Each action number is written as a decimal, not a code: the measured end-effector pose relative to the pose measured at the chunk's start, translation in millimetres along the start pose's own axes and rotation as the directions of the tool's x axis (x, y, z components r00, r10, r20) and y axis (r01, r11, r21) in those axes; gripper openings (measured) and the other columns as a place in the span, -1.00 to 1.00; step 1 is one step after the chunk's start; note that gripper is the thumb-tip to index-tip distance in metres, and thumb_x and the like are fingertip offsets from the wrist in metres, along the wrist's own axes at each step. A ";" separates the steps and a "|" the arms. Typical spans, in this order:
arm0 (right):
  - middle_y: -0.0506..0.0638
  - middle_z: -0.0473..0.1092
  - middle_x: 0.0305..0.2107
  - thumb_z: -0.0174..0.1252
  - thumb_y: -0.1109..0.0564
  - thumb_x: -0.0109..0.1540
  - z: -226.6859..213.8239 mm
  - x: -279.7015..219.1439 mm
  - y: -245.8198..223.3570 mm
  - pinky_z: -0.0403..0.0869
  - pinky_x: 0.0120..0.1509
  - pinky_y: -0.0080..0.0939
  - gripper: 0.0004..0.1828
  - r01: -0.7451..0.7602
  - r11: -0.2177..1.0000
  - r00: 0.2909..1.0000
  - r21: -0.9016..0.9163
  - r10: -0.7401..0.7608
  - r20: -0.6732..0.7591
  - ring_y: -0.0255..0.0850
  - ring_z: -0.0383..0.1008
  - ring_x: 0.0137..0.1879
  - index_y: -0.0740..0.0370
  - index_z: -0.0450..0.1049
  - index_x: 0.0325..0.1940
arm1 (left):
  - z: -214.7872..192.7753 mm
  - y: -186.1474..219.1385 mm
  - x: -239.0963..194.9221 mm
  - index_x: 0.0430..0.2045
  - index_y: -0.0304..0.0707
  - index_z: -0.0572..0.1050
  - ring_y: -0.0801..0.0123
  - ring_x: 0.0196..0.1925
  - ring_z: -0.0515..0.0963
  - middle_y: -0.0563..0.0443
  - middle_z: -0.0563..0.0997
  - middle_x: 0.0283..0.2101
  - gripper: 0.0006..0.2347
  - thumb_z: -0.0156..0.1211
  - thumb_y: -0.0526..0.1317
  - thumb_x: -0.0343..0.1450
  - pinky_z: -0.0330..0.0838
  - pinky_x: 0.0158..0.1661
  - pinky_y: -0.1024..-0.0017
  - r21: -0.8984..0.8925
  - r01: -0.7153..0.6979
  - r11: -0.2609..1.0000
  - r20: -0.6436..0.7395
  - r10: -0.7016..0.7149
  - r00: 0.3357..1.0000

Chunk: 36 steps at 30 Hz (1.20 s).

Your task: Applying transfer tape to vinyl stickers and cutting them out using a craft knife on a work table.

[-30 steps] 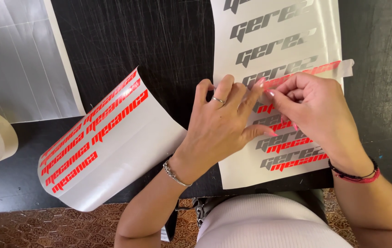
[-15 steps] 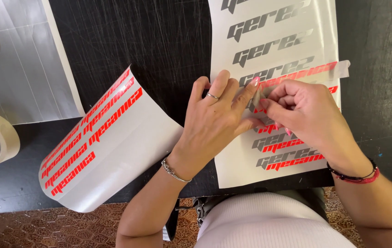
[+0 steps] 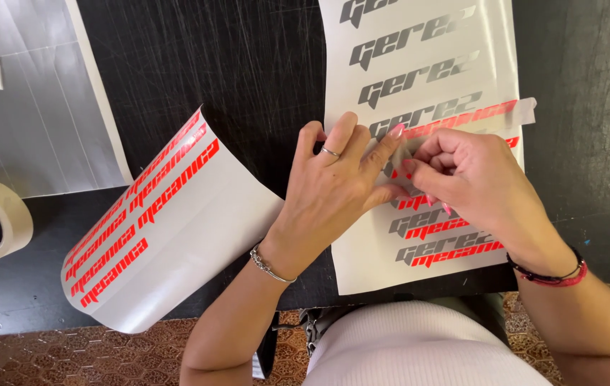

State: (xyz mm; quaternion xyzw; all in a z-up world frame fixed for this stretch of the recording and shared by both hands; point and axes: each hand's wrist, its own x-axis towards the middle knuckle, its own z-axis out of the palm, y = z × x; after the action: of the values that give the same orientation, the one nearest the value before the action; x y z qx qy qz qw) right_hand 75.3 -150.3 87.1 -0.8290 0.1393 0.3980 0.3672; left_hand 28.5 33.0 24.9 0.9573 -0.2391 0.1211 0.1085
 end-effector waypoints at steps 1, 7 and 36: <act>0.01 0.40 -0.69 0.26 0.09 0.33 -0.3 0.0 1.1 0.20 -0.53 -0.27 -0.75 -0.017 1.000 1.000 0.006 0.017 0.003 -0.27 0.20 -0.60 0.25 0.54 -0.39 | 1.1 0.0 -0.7 0.12 -0.07 0.56 0.24 0.17 0.36 0.04 0.49 -0.18 -0.39 0.56 0.26 0.32 0.34 0.00 0.17 -0.001 -0.002 1.000 0.003 0.002 1.000; 0.00 0.40 -0.71 0.30 0.02 0.35 -3.6 -2.9 0.8 0.21 -0.49 -0.28 -0.73 -0.042 0.999 0.999 0.012 0.042 -0.004 -0.27 0.18 -0.61 0.23 0.57 -0.35 | -1.2 -1.8 0.3 0.04 -0.24 0.60 0.27 0.19 0.36 0.02 0.47 -0.26 -0.40 0.43 0.31 0.40 0.37 0.01 0.20 -0.016 -0.055 0.998 -0.046 0.054 0.997; 0.08 0.40 -0.75 0.21 0.21 0.22 -31.2 20.5 23.3 0.25 -0.48 -0.27 -0.86 0.053 0.997 0.994 -0.047 -0.048 0.102 -0.24 0.23 -0.60 0.30 0.55 -0.42 | -1.4 -1.9 5.2 0.04 -0.14 0.56 0.22 0.11 0.42 0.02 0.51 -0.19 -0.46 0.41 0.30 0.44 0.36 -0.02 0.20 0.006 -0.062 0.998 -0.069 0.062 0.996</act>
State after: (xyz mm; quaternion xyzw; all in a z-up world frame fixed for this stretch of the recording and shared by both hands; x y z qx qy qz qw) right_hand 93.7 -187.6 72.8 -0.8201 0.0896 0.4331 0.3631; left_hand 33.5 32.8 27.4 0.9448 -0.2647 0.1581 0.1113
